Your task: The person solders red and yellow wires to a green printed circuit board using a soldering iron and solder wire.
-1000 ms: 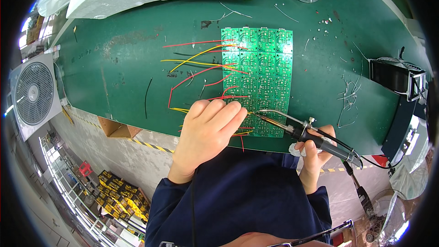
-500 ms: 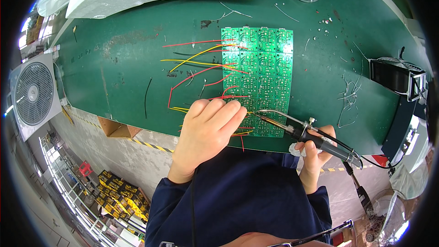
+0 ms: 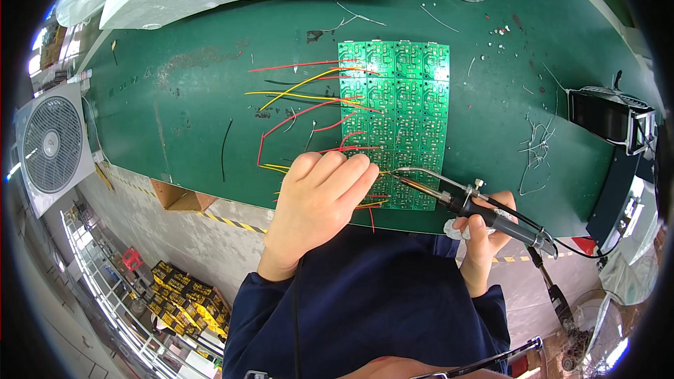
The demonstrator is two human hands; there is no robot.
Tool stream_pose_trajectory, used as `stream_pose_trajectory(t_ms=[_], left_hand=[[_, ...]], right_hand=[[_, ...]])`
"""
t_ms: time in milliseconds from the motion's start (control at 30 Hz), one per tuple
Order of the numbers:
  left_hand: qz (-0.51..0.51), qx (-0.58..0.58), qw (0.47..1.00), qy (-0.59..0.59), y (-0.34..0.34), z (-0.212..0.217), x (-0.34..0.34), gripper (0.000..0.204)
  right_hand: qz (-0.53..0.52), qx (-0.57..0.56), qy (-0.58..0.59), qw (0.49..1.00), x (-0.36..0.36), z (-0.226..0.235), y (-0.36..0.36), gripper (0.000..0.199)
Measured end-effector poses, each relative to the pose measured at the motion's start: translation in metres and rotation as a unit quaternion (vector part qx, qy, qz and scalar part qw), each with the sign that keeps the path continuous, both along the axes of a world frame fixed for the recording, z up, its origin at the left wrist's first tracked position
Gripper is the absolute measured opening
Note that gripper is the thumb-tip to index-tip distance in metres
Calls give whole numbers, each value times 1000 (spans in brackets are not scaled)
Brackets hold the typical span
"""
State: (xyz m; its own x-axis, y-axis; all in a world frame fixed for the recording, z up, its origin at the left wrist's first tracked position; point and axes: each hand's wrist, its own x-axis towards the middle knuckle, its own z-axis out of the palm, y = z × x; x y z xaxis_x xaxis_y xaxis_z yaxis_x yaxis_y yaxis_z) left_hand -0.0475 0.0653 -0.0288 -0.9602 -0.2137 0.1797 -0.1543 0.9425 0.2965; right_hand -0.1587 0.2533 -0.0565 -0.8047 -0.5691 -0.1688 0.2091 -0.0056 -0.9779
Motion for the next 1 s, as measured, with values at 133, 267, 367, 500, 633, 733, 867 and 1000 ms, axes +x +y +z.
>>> stream_pose_trajectory(t_ms=[133,267,367,500,633,733,867,1000], left_hand=[[-1,0,1000,5,0,-1,-1,20],[-2,0,1000,-3,0,0,-1,20],[-3,-1,1000,3,0,1,-1,20],[-5,-6,1000,-1,-1,1,-1,20],[0,-1,1000,-7,0,2,-2,20],[-4,1,1000,-2,-1,0,-1,21],[-6,3,1000,-7,-1,2,-1,21],[-10,0,1000,-5,-1,1,-2,22]], right_hand=[[-4,0,-6,1000,0,0,0,21],[-5,1,-12,1000,0,1,0,21],[3,-4,-17,1000,0,1,0,21],[5,-17,-10,1000,-1,-1,0,20],[5,-22,-9,1000,0,-1,-1,20],[5,-18,-14,1000,-1,1,-1,21],[2,-4,-11,1000,0,1,0,21],[-5,-1,-11,1000,0,0,0,21]])
